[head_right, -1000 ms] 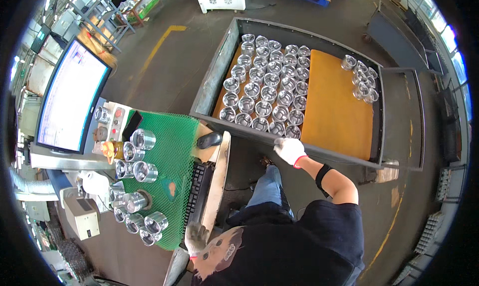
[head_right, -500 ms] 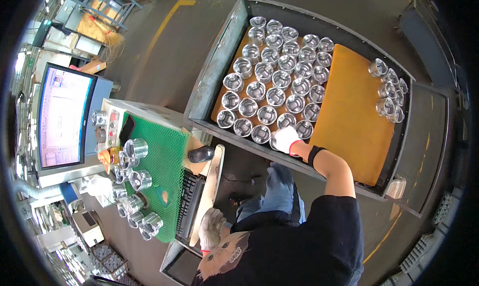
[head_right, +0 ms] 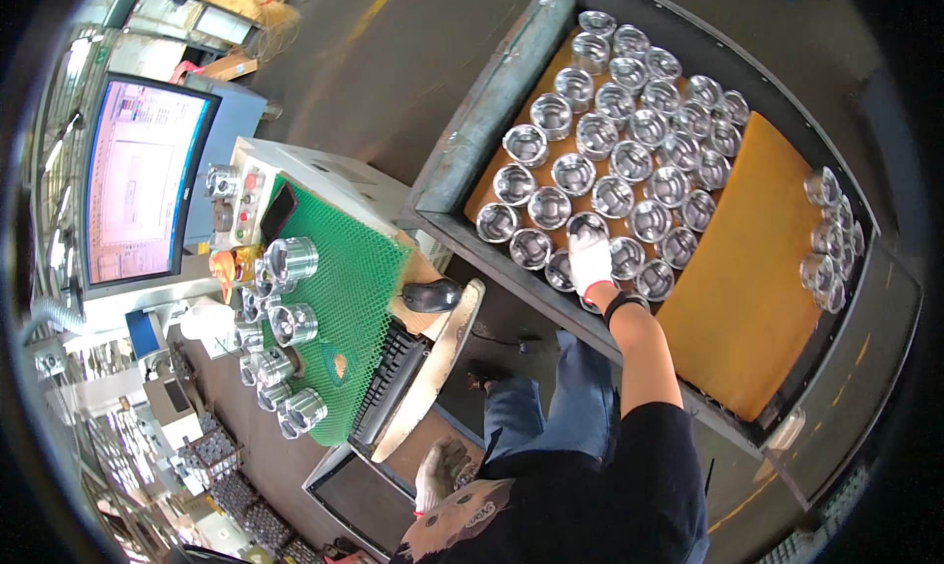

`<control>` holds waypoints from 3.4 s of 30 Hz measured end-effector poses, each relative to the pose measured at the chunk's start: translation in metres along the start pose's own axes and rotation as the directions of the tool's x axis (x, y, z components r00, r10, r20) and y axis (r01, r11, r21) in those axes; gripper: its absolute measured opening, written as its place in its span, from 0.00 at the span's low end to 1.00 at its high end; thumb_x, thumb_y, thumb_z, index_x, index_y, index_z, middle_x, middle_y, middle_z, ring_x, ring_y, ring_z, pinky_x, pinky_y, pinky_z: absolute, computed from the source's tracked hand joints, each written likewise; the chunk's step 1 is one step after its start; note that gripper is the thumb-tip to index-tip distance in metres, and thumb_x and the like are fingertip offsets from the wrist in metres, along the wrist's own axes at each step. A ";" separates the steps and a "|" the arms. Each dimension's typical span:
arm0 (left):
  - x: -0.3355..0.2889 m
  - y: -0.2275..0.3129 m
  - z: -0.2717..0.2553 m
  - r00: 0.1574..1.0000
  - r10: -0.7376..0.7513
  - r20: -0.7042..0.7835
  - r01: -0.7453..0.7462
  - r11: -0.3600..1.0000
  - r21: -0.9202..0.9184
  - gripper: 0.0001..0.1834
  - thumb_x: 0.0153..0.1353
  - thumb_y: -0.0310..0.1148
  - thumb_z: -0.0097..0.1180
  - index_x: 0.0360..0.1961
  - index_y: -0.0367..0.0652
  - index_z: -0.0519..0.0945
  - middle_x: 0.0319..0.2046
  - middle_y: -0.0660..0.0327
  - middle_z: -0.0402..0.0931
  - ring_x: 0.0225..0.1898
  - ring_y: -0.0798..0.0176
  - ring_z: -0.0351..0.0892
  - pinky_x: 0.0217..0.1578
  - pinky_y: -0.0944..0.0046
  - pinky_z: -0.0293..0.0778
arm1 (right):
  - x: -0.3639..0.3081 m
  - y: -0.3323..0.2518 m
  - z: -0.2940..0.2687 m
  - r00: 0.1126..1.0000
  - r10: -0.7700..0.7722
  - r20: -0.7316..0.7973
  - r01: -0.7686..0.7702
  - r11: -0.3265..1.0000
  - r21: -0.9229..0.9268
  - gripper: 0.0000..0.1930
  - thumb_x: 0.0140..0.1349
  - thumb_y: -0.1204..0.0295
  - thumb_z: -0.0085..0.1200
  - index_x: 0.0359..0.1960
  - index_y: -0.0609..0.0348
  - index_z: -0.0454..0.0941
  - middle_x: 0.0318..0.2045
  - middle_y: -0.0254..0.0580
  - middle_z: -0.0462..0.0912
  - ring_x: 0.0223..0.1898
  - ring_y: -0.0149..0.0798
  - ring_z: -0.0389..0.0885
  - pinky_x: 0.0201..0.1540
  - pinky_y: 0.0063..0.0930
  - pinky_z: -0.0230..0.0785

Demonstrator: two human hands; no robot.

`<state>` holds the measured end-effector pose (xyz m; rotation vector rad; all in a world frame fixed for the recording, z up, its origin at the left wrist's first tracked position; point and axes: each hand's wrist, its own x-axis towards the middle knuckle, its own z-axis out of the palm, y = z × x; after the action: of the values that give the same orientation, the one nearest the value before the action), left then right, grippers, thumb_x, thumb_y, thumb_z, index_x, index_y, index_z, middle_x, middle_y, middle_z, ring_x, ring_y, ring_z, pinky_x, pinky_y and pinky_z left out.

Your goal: The recorder is picking up cylindrical metal components from a table, inspecting them, and placing them into a larger metal bin organized on cardboard sheets.

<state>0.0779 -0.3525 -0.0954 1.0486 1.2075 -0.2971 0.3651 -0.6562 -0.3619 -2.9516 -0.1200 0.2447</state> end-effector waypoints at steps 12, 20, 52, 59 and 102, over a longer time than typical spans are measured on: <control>-0.007 0.020 0.017 0.999 0.010 -0.037 -0.011 1.000 -0.016 0.26 0.68 0.42 0.50 0.60 0.36 0.70 0.55 0.52 0.74 0.57 0.57 0.73 0.58 0.58 0.67 | 0.011 -0.005 -0.020 0.944 0.299 0.140 -0.303 0.953 0.011 0.25 0.39 0.63 0.69 0.40 0.57 0.75 0.32 0.47 0.81 0.35 0.50 0.82 0.41 0.40 0.75; 0.007 0.013 -0.002 0.996 0.085 -0.029 -0.088 0.989 -0.116 0.24 0.69 0.43 0.50 0.60 0.39 0.72 0.54 0.55 0.76 0.55 0.60 0.74 0.57 0.59 0.68 | -0.003 0.012 -0.095 0.993 0.095 -0.075 -0.084 0.987 0.139 0.18 0.43 0.71 0.59 0.40 0.53 0.75 0.36 0.46 0.83 0.40 0.54 0.82 0.46 0.44 0.73; 0.028 -0.063 -0.363 0.959 0.017 -0.283 -0.191 0.776 -0.601 0.24 0.65 0.44 0.55 0.57 0.41 0.74 0.50 0.55 0.78 0.51 0.60 0.77 0.51 0.60 0.71 | 0.007 -0.454 -0.207 0.701 -0.690 -0.183 0.587 0.703 -0.403 0.14 0.49 0.63 0.63 0.32 0.57 0.79 0.31 0.51 0.82 0.32 0.51 0.82 0.39 0.44 0.73; 0.058 0.046 -0.388 0.954 0.295 -0.055 -0.291 0.866 -0.407 0.25 0.65 0.43 0.55 0.59 0.41 0.73 0.51 0.56 0.77 0.54 0.64 0.73 0.54 0.62 0.67 | -0.012 -0.478 -0.175 0.875 -0.485 -0.011 0.412 0.755 -0.511 0.21 0.48 0.60 0.63 0.40 0.61 0.77 0.35 0.50 0.83 0.39 0.49 0.83 0.44 0.39 0.75; 0.082 0.193 -0.342 0.917 0.368 0.154 -0.389 0.910 0.143 0.29 0.67 0.52 0.48 0.53 0.36 0.76 0.41 0.56 0.81 0.40 0.66 0.79 0.45 0.65 0.75 | -0.142 -0.495 -0.203 0.472 -0.455 0.755 -0.832 0.054 0.552 0.24 0.61 0.57 0.51 0.54 0.60 0.72 0.47 0.49 0.81 0.46 0.48 0.83 0.48 0.44 0.78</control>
<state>0.0315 0.0449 -0.0627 1.3688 0.8526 -0.1598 0.2273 -0.2180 -0.0522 -1.0018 0.3661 1.2742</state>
